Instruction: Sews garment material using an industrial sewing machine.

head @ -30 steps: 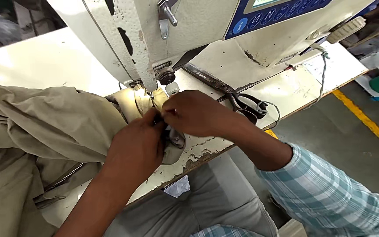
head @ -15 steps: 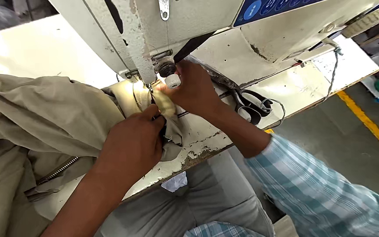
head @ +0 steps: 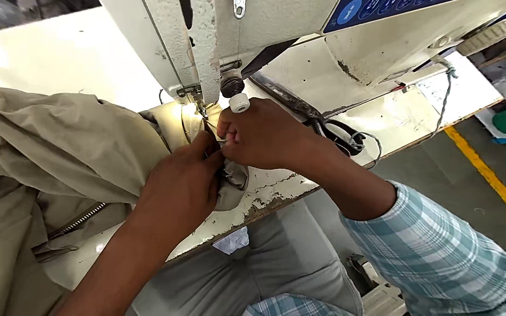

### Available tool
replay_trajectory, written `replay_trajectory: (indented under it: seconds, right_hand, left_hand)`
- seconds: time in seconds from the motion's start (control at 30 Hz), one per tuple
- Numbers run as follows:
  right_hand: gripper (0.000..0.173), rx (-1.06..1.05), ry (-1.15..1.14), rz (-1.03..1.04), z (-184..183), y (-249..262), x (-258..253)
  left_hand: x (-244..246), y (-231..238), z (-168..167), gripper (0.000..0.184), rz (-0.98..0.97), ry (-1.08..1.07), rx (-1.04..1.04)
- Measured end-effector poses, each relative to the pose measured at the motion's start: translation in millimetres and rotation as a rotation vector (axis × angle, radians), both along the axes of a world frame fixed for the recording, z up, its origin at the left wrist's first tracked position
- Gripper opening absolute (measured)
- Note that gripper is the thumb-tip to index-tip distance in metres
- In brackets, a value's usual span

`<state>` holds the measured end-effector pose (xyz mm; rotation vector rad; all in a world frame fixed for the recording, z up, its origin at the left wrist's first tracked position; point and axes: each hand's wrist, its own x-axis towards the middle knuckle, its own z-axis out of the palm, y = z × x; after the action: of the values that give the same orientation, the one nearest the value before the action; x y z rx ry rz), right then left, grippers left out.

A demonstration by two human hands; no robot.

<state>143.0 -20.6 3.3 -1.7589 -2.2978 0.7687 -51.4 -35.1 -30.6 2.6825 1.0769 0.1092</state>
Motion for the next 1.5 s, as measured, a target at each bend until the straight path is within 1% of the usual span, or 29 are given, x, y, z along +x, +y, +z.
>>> replay_trajectory:
  seconds: [0.07, 0.17, 0.23, 0.37, 0.5, 0.63, 0.7, 0.87, 0.93, 1.1, 1.2, 1.23, 1.27, 1.33, 1.37, 1.43, 1.5]
  right_hand:
    - [0.010, 0.067, 0.013, -0.063, -7, -2, -3]
    - [0.014, 0.128, -0.004, -0.089, -12, -4, -6]
    - [0.011, 0.146, -0.031, -0.072, -9, -5, -5]
    - [0.012, 0.142, -0.030, -0.090, -6, -4, 1]
    - [0.012, 0.094, 0.035, -0.163, -7, -2, 2]
    - [0.003, 0.062, 0.141, -0.222, -10, -3, 2]
    - [0.005, 0.050, 0.186, -0.234, -17, -7, -3]
    - [0.012, 0.057, 0.198, -0.258, -28, -13, -8]
    - [0.011, 0.075, 0.201, -0.270, -28, -12, -9]
    - [0.013, 0.009, 0.122, -0.194, -25, -9, -8]
    - [0.019, -0.013, 0.076, -0.098, -19, -10, 0]
    - [0.022, 0.040, 0.092, -0.087, -22, -11, 5]
    - [0.024, 0.135, 0.110, -0.102, -26, -11, 8]
    - [0.022, 0.396, 0.145, -0.125, -40, -9, 9]
    - [0.023, 0.480, 0.141, -0.096, -47, -7, 8]
    - [0.026, 0.554, 0.069, -0.045, -61, -3, 9]
    - [0.022, 0.588, 0.030, -0.038, -69, 1, 12]
  left_hand:
    - [1, 0, 1, 0.026, 0.001, 0.017, -0.005]
    - [1, 0, 1, 0.027, -0.003, 0.010, -0.003]
    - [0, 2, 0, 0.030, -0.017, -0.009, 0.011]
    - [0, 3, 0, 0.038, -0.023, -0.016, 0.002]
    - [0, 3, 0, 0.033, -0.017, 0.005, 0.000]
    - [0, 3, -1, 0.032, -0.016, 0.008, -0.002]
    - [0, 3, 0, 0.029, -0.012, 0.012, -0.008]
    - [0, 2, 1, 0.022, -0.004, -0.024, -0.008]
    - [-1, 2, 0, 0.024, -0.002, -0.042, 0.001]
    - [-1, 3, 1, 0.028, 0.006, -0.012, -0.015]
    - [1, 3, 4, 0.027, 0.003, 0.020, -0.004]
    - [2, 4, 5, 0.029, 0.000, 0.033, 0.004]
    - [3, 4, 6, 0.032, 0.001, 0.041, 0.010]
    - [2, 3, 6, 0.035, 0.005, 0.053, 0.018]
    - [2, 3, 6, 0.037, 0.006, 0.053, 0.022]
    - [2, 3, 6, 0.036, 0.006, 0.063, 0.016]
    - [3, 3, 7, 0.035, 0.004, 0.066, 0.017]
